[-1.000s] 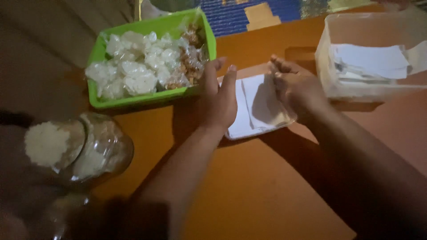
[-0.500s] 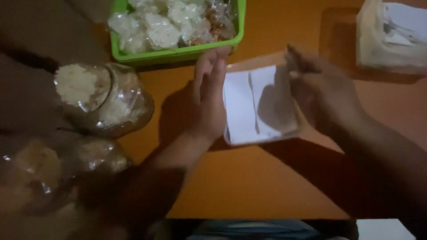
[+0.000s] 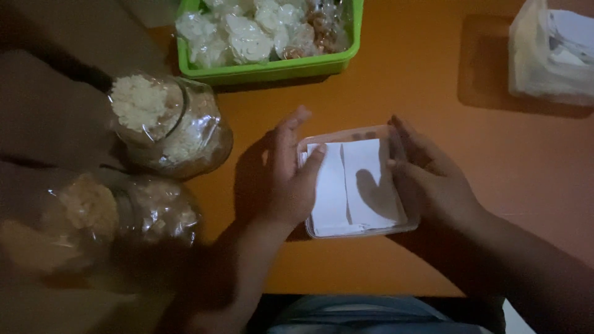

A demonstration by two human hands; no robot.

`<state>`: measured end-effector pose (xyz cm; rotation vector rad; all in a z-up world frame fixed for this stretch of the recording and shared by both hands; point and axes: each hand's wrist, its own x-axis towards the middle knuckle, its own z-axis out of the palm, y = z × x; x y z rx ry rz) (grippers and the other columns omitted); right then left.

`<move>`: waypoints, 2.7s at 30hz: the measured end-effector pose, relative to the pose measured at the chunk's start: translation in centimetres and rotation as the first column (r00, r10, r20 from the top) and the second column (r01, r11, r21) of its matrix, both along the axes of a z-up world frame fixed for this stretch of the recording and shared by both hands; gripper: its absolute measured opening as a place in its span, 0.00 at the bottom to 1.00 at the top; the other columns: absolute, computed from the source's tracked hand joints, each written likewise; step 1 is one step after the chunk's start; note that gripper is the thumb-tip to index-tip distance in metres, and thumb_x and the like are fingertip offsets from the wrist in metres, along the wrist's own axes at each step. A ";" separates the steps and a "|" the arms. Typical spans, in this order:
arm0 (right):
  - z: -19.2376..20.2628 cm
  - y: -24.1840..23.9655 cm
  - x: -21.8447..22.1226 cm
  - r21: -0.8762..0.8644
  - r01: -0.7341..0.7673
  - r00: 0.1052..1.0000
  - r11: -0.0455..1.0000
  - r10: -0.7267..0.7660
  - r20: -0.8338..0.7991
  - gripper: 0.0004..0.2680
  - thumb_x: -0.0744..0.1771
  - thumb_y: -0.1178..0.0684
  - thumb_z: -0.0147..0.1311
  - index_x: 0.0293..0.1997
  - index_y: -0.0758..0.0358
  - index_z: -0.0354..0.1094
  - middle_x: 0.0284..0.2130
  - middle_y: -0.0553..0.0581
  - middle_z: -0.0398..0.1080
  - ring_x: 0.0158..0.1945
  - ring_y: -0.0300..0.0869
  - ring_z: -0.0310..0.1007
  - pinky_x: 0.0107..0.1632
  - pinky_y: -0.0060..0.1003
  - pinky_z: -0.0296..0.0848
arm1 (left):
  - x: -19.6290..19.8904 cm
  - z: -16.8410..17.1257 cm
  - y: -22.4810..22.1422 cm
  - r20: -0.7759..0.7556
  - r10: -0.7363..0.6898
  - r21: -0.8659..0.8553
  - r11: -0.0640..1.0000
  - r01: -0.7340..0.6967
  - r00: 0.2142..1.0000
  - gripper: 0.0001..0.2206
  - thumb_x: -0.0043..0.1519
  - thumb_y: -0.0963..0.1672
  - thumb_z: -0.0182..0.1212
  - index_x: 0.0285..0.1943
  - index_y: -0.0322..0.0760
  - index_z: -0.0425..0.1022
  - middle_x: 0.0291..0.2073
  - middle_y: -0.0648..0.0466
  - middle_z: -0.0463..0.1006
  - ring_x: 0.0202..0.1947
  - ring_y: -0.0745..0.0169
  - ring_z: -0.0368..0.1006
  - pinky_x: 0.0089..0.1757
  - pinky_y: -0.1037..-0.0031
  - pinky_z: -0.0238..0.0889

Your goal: Folding small rectangular pieces of white paper and organizing them into a clear plastic container.

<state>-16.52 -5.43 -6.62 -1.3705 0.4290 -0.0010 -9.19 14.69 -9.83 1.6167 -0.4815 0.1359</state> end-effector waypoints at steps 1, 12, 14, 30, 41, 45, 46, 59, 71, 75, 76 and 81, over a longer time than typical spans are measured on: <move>2.5 1.3 -0.2 -0.001 0.000 1.000 1.000 0.000 0.000 0.26 0.65 0.64 0.46 0.75 0.56 0.52 0.73 0.52 0.58 0.73 0.41 0.59 0.71 0.37 0.56 | 0.1 1.0 0.3 0.000 0.000 -0.001 1.000 0.000 1.000 0.23 0.66 0.42 0.56 0.71 0.37 0.59 0.70 0.44 0.65 0.73 0.51 0.60 0.69 0.62 0.51; 1.4 -3.0 -0.6 -0.980 -0.171 0.765 0.105 0.641 -0.064 0.33 0.57 0.36 0.71 0.68 0.48 0.65 0.78 0.74 0.32 0.77 0.75 0.26 0.64 0.74 0.47 | -1.7 5.3 2.1 0.179 -0.350 0.797 0.600 0.073 0.920 0.32 0.59 0.50 0.68 0.72 0.39 0.65 0.79 0.40 0.43 0.77 0.24 0.31 0.64 0.34 0.39; 1.9 -2.7 -0.6 -0.960 -0.269 0.767 0.075 0.620 -0.167 0.34 0.57 0.35 0.70 0.71 0.41 0.60 0.78 0.71 0.27 0.77 0.73 0.22 0.62 0.75 0.46 | -1.8 5.6 2.1 0.129 -0.330 0.820 0.565 0.087 0.935 0.32 0.58 0.52 0.68 0.72 0.41 0.66 0.79 0.42 0.44 0.77 0.25 0.30 0.62 0.33 0.41; -0.5 -3.3 -0.4 -0.951 -0.241 0.801 -0.195 0.514 -0.308 0.41 0.51 0.26 0.72 0.71 0.30 0.56 0.77 0.71 0.33 0.74 0.75 0.31 0.62 0.69 0.48 | -2.1 7.4 2.0 -0.096 -0.212 0.913 0.370 0.171 0.973 0.36 0.53 0.54 0.73 0.71 0.47 0.67 0.80 0.48 0.34 0.77 0.29 0.21 0.59 0.21 0.25; 2.3 -0.4 -0.8 -0.684 -0.264 0.908 0.680 0.414 0.061 0.33 0.62 0.49 0.56 0.78 0.47 0.42 0.79 0.61 0.28 0.79 0.58 0.20 0.69 0.59 0.30 | -1.7 6.2 1.9 -0.046 -0.084 0.617 0.781 0.095 0.995 0.32 0.61 0.53 0.62 0.76 0.51 0.59 0.79 0.40 0.47 0.78 0.32 0.33 0.64 0.39 0.33; 1.3 1.7 -0.8 0.193 -0.058 0.977 0.980 0.016 0.211 0.28 0.66 0.52 0.44 0.78 0.51 0.43 0.79 0.47 0.34 0.76 0.51 0.53 0.69 0.52 0.54 | -1.4 11.1 2.3 -0.129 0.240 0.698 0.712 -0.084 0.962 0.32 0.61 0.56 0.35 0.74 0.51 0.66 0.60 0.50 0.79 0.52 0.50 0.78 0.45 0.56 0.68; 2.8 2.7 -0.6 0.194 -0.058 0.977 0.979 0.016 0.211 0.28 0.66 0.52 0.44 0.78 0.51 0.43 0.79 0.47 0.34 0.76 0.51 0.53 0.69 0.52 0.54 | -1.3 10.4 1.9 -0.128 0.240 0.699 0.710 -0.084 0.962 0.32 0.61 0.56 0.35 0.74 0.51 0.66 0.60 0.50 0.79 0.52 0.50 0.78 0.45 0.56 0.68; 0.6 1.9 -0.6 0.270 -0.009 0.995 0.963 -0.018 0.096 0.32 0.63 0.42 0.47 0.78 0.55 0.45 0.77 0.62 0.49 0.77 0.54 0.50 0.70 0.53 0.49 | -0.7 -0.8 -1.7 -0.616 -0.265 -0.541 0.827 -0.154 0.742 0.21 0.60 0.52 0.49 0.51 0.35 0.76 0.47 0.43 0.79 0.45 0.50 0.74 0.48 0.62 0.65; 0.5 1.7 -0.4 0.404 0.015 0.986 0.915 -0.080 0.145 0.29 0.62 0.46 0.50 0.74 0.58 0.52 0.75 0.59 0.54 0.74 0.52 0.58 0.70 0.50 0.55 | -0.1 -1.6 -1.4 -0.433 -0.409 -0.703 0.711 -0.017 0.803 0.18 0.68 0.52 0.47 0.49 0.35 0.75 0.43 0.46 0.79 0.43 0.53 0.74 0.47 0.63 0.66; 1.5 1.5 -0.7 0.329 -0.048 0.980 0.943 -0.019 0.197 0.32 0.64 0.40 0.50 0.77 0.55 0.47 0.77 0.65 0.47 0.76 0.56 0.53 0.70 0.55 0.51 | 0.5 -1.1 -1.2 -0.537 -0.234 -0.547 0.828 -0.124 0.810 0.19 0.65 0.51 0.47 0.51 0.33 0.74 0.48 0.43 0.80 0.50 0.49 0.75 0.52 0.62 0.65; 1.5 1.3 -0.5 0.329 -0.048 0.980 0.943 -0.019 0.199 0.32 0.64 0.40 0.50 0.77 0.55 0.47 0.77 0.65 0.47 0.76 0.56 0.53 0.70 0.55 0.51 | 0.5 -1.1 -1.1 -0.535 -0.235 -0.547 0.828 -0.122 0.811 0.19 0.65 0.51 0.47 0.51 0.33 0.74 0.48 0.43 0.80 0.50 0.49 0.75 0.52 0.62 0.65; 2.0 1.1 0.3 0.624 0.095 0.935 0.776 -0.284 0.211 0.20 0.62 0.47 0.57 0.58 0.56 0.61 0.70 0.58 0.60 0.73 0.56 0.60 0.74 0.51 0.53 | 2.2 -3.2 -0.1 -0.428 -0.215 -0.587 0.805 -0.089 0.878 0.20 0.64 0.51 0.50 0.58 0.36 0.74 0.54 0.46 0.79 0.57 0.55 0.72 0.58 0.68 0.60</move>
